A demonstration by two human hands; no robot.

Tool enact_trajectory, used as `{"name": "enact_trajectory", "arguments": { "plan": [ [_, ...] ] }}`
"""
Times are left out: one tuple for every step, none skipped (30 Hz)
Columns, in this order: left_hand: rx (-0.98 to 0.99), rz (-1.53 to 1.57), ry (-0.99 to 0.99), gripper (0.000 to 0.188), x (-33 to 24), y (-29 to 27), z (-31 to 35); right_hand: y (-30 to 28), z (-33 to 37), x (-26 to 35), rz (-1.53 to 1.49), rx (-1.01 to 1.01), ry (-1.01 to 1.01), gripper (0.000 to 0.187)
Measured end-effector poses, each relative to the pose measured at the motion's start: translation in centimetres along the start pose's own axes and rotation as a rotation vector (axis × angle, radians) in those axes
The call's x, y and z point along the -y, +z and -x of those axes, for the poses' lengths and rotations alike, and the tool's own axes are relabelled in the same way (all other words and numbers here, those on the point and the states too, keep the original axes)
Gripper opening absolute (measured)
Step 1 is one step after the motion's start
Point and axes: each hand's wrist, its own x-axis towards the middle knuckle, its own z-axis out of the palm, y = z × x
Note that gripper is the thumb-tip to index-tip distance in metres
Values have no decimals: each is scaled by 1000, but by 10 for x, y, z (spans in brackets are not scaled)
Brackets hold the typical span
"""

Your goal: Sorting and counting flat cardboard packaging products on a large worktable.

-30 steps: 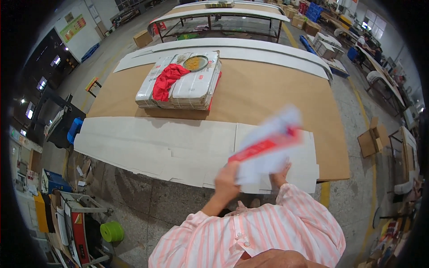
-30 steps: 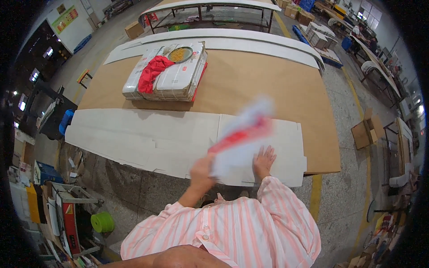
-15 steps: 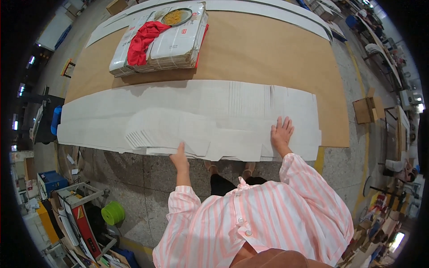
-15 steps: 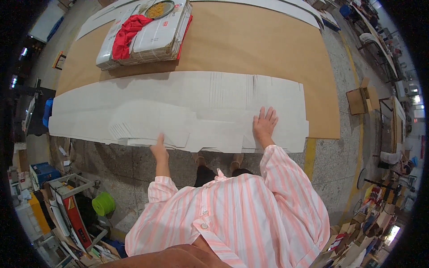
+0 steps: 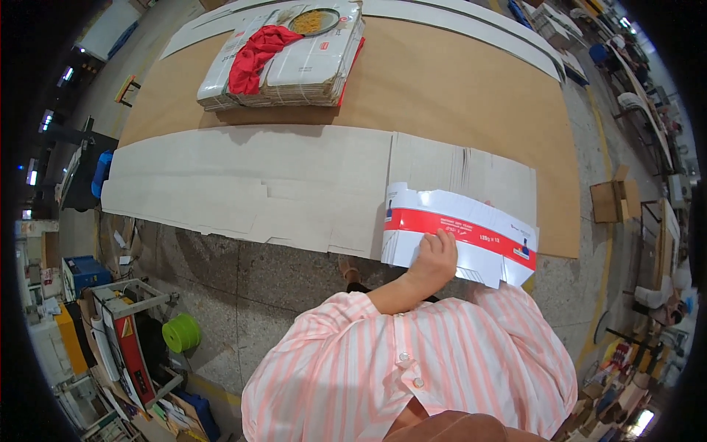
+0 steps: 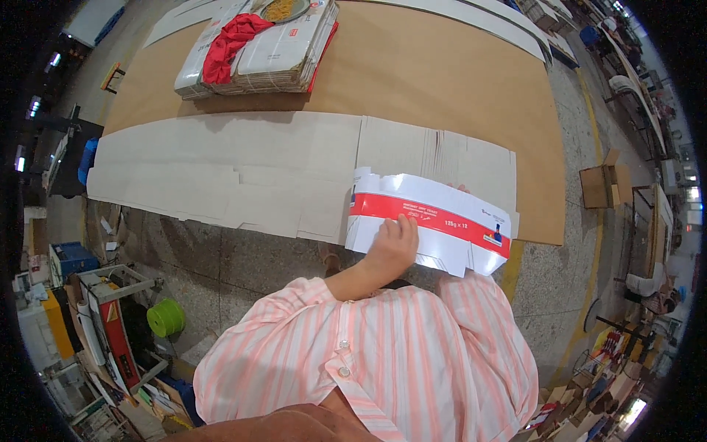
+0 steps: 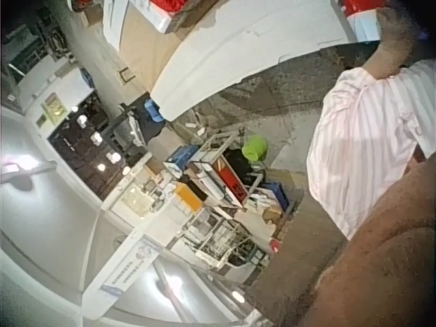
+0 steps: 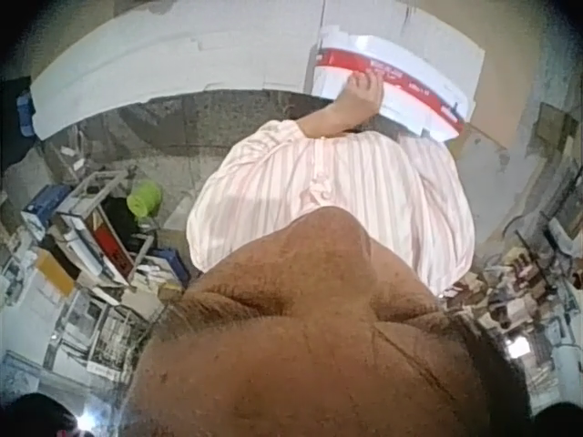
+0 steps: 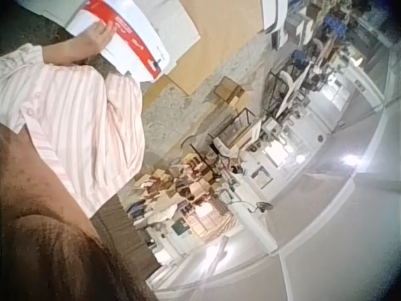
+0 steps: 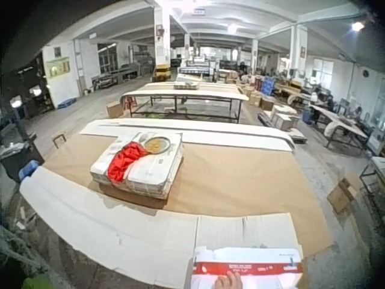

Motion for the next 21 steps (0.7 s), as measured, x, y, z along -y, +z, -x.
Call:
{"name": "enact_trajectory", "arguments": {
  "plan": [
    [-5,2,7,42,5,2,0,1,-2,-9,-85,-22,18,55],
    [-38,201,-100,43,21,-1,4,3,3,-19,-168,-40,45,55],
    [-67,401,-207,45,39,-8,9,3,9,-27,-250,-60,74,55],
    [-146,639,-366,50,61,-23,13,-9,14,-32,-321,-99,101,55],
    [-243,594,-536,49,87,-26,44,-32,13,74,434,134,-17,55],
    [-172,988,-846,42,96,-6,71,-38,12,65,426,80,-26,55],
    [-198,1093,-961,38,108,-8,80,-44,14,57,443,70,4,55],
    [-341,1204,-1100,37,117,4,95,-47,14,57,451,71,12,56],
    [-492,1313,-1239,36,123,26,112,-48,14,57,459,74,20,56],
    [-671,1460,-1370,36,130,41,122,-48,14,58,453,69,20,56],
    [-867,1593,-1506,37,136,54,133,-49,14,59,445,67,12,56],
    [-866,1596,-1516,37,147,68,151,-50,15,58,452,73,11,56],
    [-941,1862,-1609,37,161,84,171,-49,14,57,459,67,3,56],
    [-1016,2136,-1687,38,169,97,184,-46,13,56,465,59,-6,56],
    [-1025,2139,-1688,38,170,106,189,-44,12,57,469,58,-13,56],
    [-946,1910,-1745,37,171,114,194,-41,11,58,467,61,-16,56],
    [-851,1689,-1786,36,169,114,192,-41,14,57,470,66,-10,56],
    [-847,1694,-1789,36,167,114,189,-41,15,54,475,67,-8,56],
    [-746,1406,-1683,35,163,114,186,-41,13,52,475,70,-4,56],
    [-637,1132,-1555,34,158,109,179,-43,15,49,476,72,7,57],
    [-631,1137,-1552,34,154,104,172,-45,15,47,478,71,14,57]
  ]
}}
